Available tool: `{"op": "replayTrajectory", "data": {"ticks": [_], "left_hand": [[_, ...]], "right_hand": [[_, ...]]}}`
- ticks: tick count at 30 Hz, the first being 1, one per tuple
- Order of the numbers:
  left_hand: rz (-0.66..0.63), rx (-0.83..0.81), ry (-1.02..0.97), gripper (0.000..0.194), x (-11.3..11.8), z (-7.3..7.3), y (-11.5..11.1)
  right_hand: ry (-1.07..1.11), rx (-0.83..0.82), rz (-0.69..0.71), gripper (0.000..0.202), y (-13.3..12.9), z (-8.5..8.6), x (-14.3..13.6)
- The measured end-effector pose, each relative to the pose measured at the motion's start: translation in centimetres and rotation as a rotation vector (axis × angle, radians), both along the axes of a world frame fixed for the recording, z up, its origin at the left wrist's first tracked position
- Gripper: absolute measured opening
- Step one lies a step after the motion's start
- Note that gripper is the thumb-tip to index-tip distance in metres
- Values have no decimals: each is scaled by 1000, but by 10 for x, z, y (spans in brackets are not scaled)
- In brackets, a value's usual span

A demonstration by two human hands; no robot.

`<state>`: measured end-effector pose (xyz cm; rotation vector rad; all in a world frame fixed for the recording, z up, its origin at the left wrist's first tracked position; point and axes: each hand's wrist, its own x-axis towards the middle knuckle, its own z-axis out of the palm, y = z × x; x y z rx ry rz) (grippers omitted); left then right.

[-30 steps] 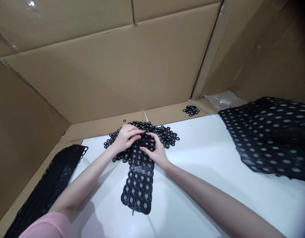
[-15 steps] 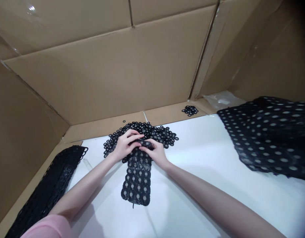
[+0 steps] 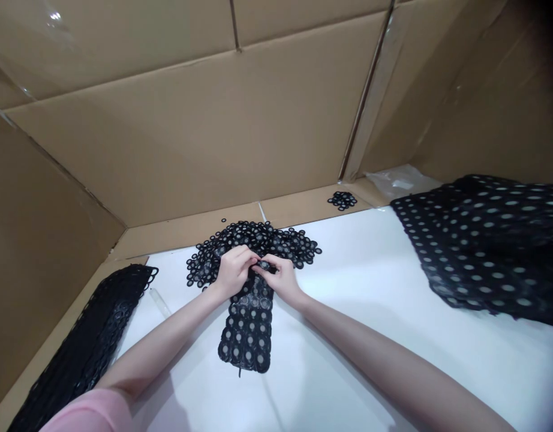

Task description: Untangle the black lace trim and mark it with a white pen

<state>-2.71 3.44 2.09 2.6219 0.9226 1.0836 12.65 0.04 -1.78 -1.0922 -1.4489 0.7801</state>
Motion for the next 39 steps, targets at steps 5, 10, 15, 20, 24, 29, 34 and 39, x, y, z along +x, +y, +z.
{"op": "replayTrajectory", "data": {"ticks": [5, 10, 15, 20, 24, 29, 34, 39], "left_hand": [[-16, 129, 75, 26, -1, 6, 2], [-10, 198, 99, 23, -3, 8, 2], [-92, 260, 122, 17, -3, 7, 0], [-79, 297, 101, 17, 4, -1, -1], [-18, 272, 47, 24, 10, -4, -5], [22, 208, 34, 28, 16, 3, -4], [34, -18, -43, 23, 16, 17, 7], [109, -244, -220, 16, 13, 33, 12]], "right_hand": [[17, -30, -30, 20, 1, 0, -1], [24, -19, -29, 20, 2, 0, -1], [-22, 1, 9, 18, 2, -2, 1], [-29, 12, 20, 17, 1, -2, 2], [-37, 20, 28, 17, 1, -1, 1], [-44, 19, 6, 21, 2, -1, 0], [-54, 9, -5, 28, 3, -2, -1], [-2, 6, 54, 18, 4, -4, -1]]}}
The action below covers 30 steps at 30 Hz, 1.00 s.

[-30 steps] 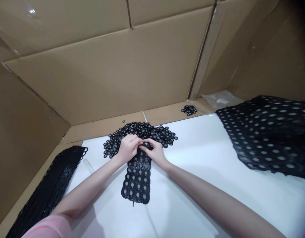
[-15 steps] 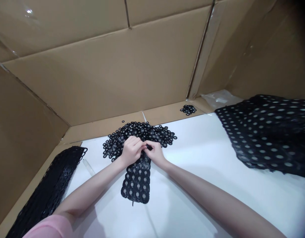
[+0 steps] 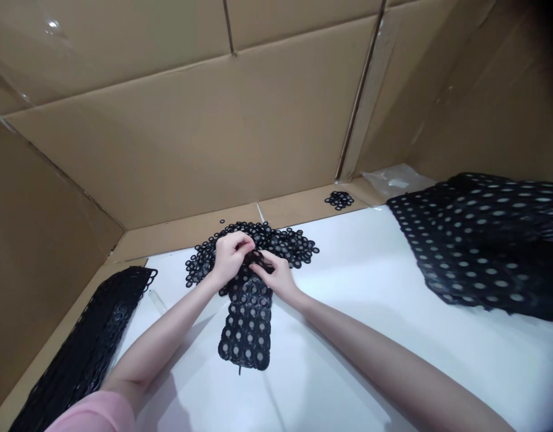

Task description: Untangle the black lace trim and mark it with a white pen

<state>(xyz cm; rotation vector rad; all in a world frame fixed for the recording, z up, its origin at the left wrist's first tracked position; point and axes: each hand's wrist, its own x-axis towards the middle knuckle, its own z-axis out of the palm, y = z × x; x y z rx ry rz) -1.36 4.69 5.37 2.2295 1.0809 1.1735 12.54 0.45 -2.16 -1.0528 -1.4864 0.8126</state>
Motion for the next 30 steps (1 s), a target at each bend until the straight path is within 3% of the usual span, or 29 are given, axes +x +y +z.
{"op": "replayTrajectory", "data": {"ticks": [6, 11, 13, 15, 19, 23, 25, 27, 30], "left_hand": [[21, -241, -359, 10, 0, -5, 15], [120, -188, -557, 19, -15, 0, 45], [129, -152, -483, 19, -22, 1, 50], [121, -92, -274, 15, -28, -2, 51], [121, 94, 136, 13, -34, -14, 44], [140, 255, 89, 22, -40, -9, 26], [38, 324, 64, 23, -44, -5, 14], [-147, 368, 155, 23, -47, -5, 2], [-281, 369, 308, 33, -47, -16, -6]], "right_hand": [[12, -23, -12, 28, 1, -1, 0], [3, 2, -26, 35, 0, 0, 1], [15, -26, -47, 52, -1, 2, 1], [38, -36, -47, 67, -3, 4, 1], [40, -2, -40, 68, -7, 10, 1], [37, -14, -69, 61, -7, 10, 2], [52, -10, -87, 59, -6, 9, 3], [62, -2, -103, 55, -5, 8, 3], [73, 7, -117, 48, -4, 7, 3]]}}
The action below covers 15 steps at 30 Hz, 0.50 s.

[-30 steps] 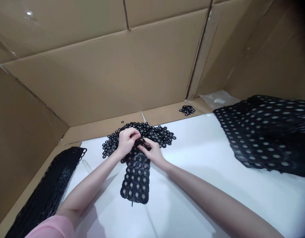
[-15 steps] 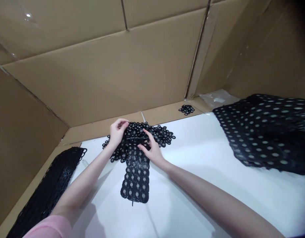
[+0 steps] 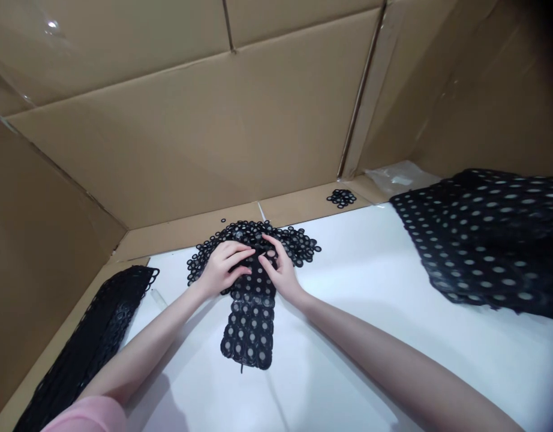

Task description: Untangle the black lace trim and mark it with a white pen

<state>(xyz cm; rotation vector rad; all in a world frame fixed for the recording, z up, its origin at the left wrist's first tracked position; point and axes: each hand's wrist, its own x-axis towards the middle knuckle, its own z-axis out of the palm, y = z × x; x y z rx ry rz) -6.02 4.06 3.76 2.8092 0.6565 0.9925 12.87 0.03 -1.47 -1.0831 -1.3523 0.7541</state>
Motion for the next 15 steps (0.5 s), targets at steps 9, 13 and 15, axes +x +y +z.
{"op": "replayTrajectory", "data": {"ticks": [9, 13, 15], "left_hand": [[133, -147, -110, 21, 11, -30, -3], [173, -152, -123, 10, 9, -31, -5], [157, -143, -132, 8, 8, -34, -5]], "right_hand": [[3, -28, 79, 28, -2, 3, 0], [-40, -6, 128, 25, -1, 4, -2], [-60, -11, 132, 24, -1, 4, -3]]}}
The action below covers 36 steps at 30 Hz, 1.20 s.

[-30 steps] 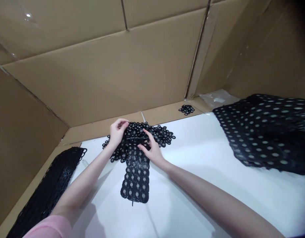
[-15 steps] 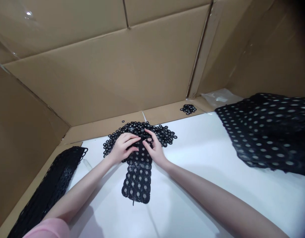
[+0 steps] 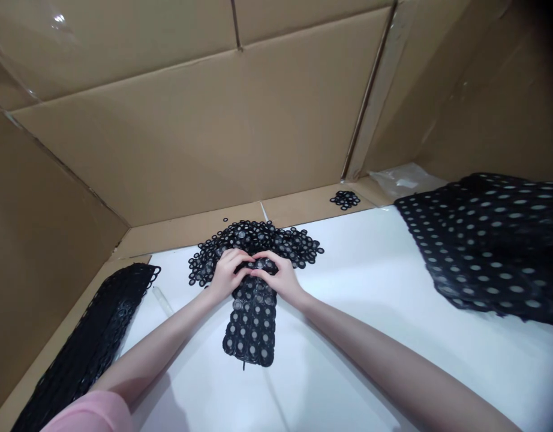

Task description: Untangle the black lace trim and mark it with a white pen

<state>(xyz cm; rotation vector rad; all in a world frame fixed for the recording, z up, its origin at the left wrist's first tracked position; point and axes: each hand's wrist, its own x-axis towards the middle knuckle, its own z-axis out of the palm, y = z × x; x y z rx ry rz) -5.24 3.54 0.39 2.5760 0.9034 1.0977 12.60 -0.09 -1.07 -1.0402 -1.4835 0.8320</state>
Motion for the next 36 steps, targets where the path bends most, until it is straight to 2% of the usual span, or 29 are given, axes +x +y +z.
{"op": "replayTrajectory", "data": {"ticks": [5, 10, 20, 23, 25, 29, 32, 36], "left_hand": [[-12, 3, -66, 6, 1, -5, 0], [31, -91, -110, 2, 5, -5, -1], [81, -142, -152, 11, 9, -10, 0], [62, -137, -154, 10, 8, -8, 1], [5, -156, -142, 7, 5, -5, 4], [-103, -232, -109, 20, -5, 5, 8], [-55, -285, -118, 22, -7, 9, 8], [-2, -333, -174, 14, -1, 5, 6]], "right_hand": [[-59, 8, -3, 22, 0, -1, 0], [-52, -36, -22, 18, 0, -2, 1], [-39, -35, -31, 17, 0, -2, 0], [-31, -57, -47, 18, 0, -1, 1], [-14, -75, -51, 20, 1, -1, 1], [45, -100, -60, 23, 3, -3, 2], [63, -125, -62, 25, 4, -4, 2], [76, -144, -50, 25, 5, -4, 2]]}}
